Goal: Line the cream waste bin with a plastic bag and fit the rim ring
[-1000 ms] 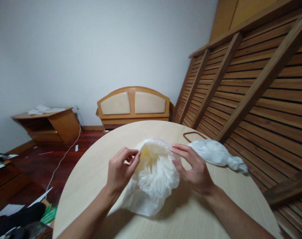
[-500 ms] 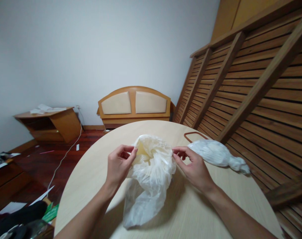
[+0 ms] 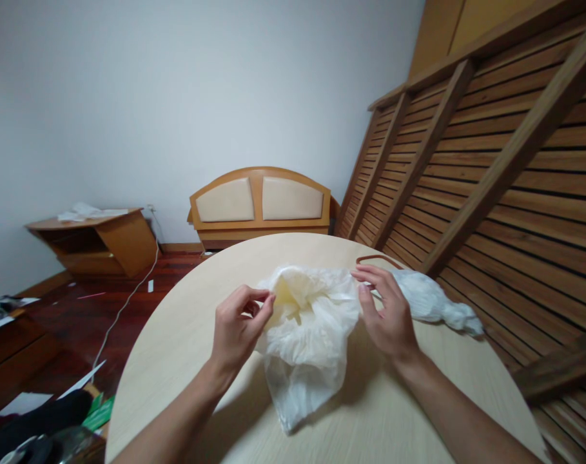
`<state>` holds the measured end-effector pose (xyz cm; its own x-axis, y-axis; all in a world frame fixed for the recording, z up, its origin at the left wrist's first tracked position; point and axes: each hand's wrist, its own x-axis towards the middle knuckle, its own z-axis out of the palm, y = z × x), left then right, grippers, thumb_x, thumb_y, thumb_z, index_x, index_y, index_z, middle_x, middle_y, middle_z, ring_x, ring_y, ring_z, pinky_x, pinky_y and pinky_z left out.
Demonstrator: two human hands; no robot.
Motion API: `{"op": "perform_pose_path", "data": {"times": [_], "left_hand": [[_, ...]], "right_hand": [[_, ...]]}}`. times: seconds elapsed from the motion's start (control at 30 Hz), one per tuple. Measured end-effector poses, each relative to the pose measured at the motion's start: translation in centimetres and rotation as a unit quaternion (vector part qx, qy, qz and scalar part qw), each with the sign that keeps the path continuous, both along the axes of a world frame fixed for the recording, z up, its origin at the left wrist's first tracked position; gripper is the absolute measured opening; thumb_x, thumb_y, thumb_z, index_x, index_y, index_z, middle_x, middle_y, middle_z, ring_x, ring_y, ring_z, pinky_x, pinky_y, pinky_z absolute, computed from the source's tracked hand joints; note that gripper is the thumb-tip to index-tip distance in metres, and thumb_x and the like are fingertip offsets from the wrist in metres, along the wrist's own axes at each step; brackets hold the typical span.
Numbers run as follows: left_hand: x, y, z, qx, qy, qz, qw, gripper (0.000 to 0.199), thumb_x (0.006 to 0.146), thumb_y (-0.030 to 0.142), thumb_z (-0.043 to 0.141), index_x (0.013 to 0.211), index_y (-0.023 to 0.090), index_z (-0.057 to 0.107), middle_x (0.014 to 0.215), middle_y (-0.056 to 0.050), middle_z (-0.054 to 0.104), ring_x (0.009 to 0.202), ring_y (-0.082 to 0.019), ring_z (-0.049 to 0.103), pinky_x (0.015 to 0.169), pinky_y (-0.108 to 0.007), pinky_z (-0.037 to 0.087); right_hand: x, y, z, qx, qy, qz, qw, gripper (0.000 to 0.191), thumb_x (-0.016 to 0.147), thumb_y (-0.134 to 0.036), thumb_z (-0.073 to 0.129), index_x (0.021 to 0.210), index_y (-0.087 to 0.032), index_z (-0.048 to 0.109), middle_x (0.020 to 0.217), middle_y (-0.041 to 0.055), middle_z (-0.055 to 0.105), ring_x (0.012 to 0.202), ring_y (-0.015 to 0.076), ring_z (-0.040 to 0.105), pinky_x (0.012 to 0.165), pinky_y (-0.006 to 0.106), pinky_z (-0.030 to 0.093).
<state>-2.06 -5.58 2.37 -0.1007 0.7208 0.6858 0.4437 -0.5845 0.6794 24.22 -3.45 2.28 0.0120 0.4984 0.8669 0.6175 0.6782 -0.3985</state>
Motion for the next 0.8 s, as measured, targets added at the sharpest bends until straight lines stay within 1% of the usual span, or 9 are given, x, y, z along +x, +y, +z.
{"op": "perform_pose_path", "data": {"times": [0.07, 0.13, 0.23, 0.3, 0.37, 0.43, 0.57, 0.7, 0.8], "left_hand": [[-0.1, 0.3, 0.1, -0.026, -0.021, 0.014, 0.999, 0.018, 0.084, 0.035, 0.072, 0.08, 0.017, 0.071, 0.073, -0.002, 0.071, 0.051, -0.009, 0.057, 0.047, -0.019, 0.046], [-0.3, 0.6, 0.2, -0.055, -0.046, 0.029, 0.997, 0.022, 0.082, 0.039, 0.073, 0.079, 0.017, 0.07, 0.071, -0.002, 0.07, 0.048, -0.009, 0.056, 0.044, -0.019, 0.043], [-0.7, 1.3, 0.2, -0.092, -0.077, 0.052, 0.991, 0.029, 0.078, 0.045, 0.073, 0.079, 0.016, 0.071, 0.071, -0.002, 0.07, 0.046, -0.01, 0.056, 0.042, -0.02, 0.041], [-1.0, 1.7, 0.2, -0.11, -0.091, 0.067, 0.987, 0.033, 0.076, 0.049, 0.074, 0.078, 0.016, 0.071, 0.072, -0.003, 0.07, 0.047, -0.01, 0.057, 0.043, -0.02, 0.041], [-1.2, 2.1, 0.2, -0.123, -0.103, 0.077, 0.984, 0.037, 0.073, 0.052, 0.075, 0.078, 0.015, 0.071, 0.073, -0.003, 0.07, 0.048, -0.011, 0.058, 0.044, -0.021, 0.042], [-1.4, 2.3, 0.2, -0.131, -0.112, 0.081, 0.982, 0.04, 0.071, 0.054, 0.075, 0.078, 0.015, 0.071, 0.073, -0.004, 0.07, 0.048, -0.011, 0.057, 0.045, -0.022, 0.042], [-1.5, 2.5, 0.1, -0.143, -0.117, 0.077, 0.98, 0.04, 0.071, 0.054, 0.075, 0.077, 0.014, 0.07, 0.076, -0.004, 0.07, 0.048, -0.011, 0.056, 0.046, -0.022, 0.042], [-1.8, 2.7, 0.0, -0.143, -0.13, 0.078, 0.978, 0.04, 0.071, 0.053, 0.076, 0.08, 0.014, 0.071, 0.078, -0.005, 0.069, 0.058, -0.014, 0.061, 0.051, -0.024, 0.047], [-1.9, 3.0, -0.2, -0.13, -0.14, 0.076, 0.979, 0.039, 0.069, 0.051, 0.077, 0.08, 0.014, 0.071, 0.079, -0.005, 0.069, 0.071, -0.018, 0.064, 0.058, -0.025, 0.05]], "right_hand": [[-0.3, -1.0, 0.5, 0.041, -0.03, -0.001, 0.999, 0.016, 0.093, -0.024, 0.054, 0.104, -0.024, 0.066, 0.107, 0.0096, 0.068, 0.106, 0.0277, 0.064, 0.094, 0.046, 0.051], [-0.6, -1.8, 0.9, 0.058, -0.069, 0.008, 0.996, 0.006, 0.09, -0.028, 0.059, 0.093, -0.023, 0.062, 0.093, 0.0069, 0.067, 0.092, 0.026, 0.066, 0.084, 0.042, 0.052], [-1.1, -2.4, 1.0, 0.0, -0.136, 0.005, 0.991, 0.021, 0.088, -0.042, 0.065, 0.088, -0.023, 0.059, 0.081, 0.0043, 0.067, 0.078, 0.024, 0.064, 0.074, 0.039, 0.047], [-1.5, -2.5, 0.7, -0.058, -0.173, 0.015, 0.983, 0.032, 0.084, -0.052, 0.069, 0.089, -0.022, 0.059, 0.083, 0.0044, 0.069, 0.078, 0.0242, 0.064, 0.074, 0.039, 0.046], [-1.9, -2.5, 0.2, -0.101, -0.196, 0.046, 0.974, 0.038, 0.08, -0.056, 0.073, 0.09, -0.022, 0.061, 0.085, 0.0044, 0.071, 0.08, 0.0248, 0.066, 0.078, 0.04, 0.046], [-2.4, -2.4, -0.3, -0.131, -0.203, 0.073, 0.968, 0.034, 0.079, -0.051, 0.077, 0.089, -0.022, 0.062, 0.085, 0.0032, 0.072, 0.081, 0.0241, 0.067, 0.08, 0.04, 0.047], [-2.4, -2.0, -0.8, -0.158, -0.188, 0.084, 0.966, 0.012, 0.087, -0.025, 0.07, 0.078, -0.023, 0.061, 0.078, -0.0005, 0.071, 0.076, 0.0204, 0.068, 0.076, 0.036, 0.048], [-0.6, -0.8, -0.5, -0.117, -0.137, 0.034, 0.983, 0.008, 0.089, -0.018, 0.06, 0.087, -0.024, 0.065, 0.078, 0.0005, 0.072, 0.072, 0.0204, 0.068, 0.073, 0.036, 0.049], [0.7, 0.0, -0.3, -0.079, -0.086, -0.015, 0.993, 0.011, 0.091, -0.02, 0.057, 0.099, -0.024, 0.064, 0.089, 0.003, 0.072, 0.073, 0.0199, 0.067, 0.071, 0.035, 0.051]]}}
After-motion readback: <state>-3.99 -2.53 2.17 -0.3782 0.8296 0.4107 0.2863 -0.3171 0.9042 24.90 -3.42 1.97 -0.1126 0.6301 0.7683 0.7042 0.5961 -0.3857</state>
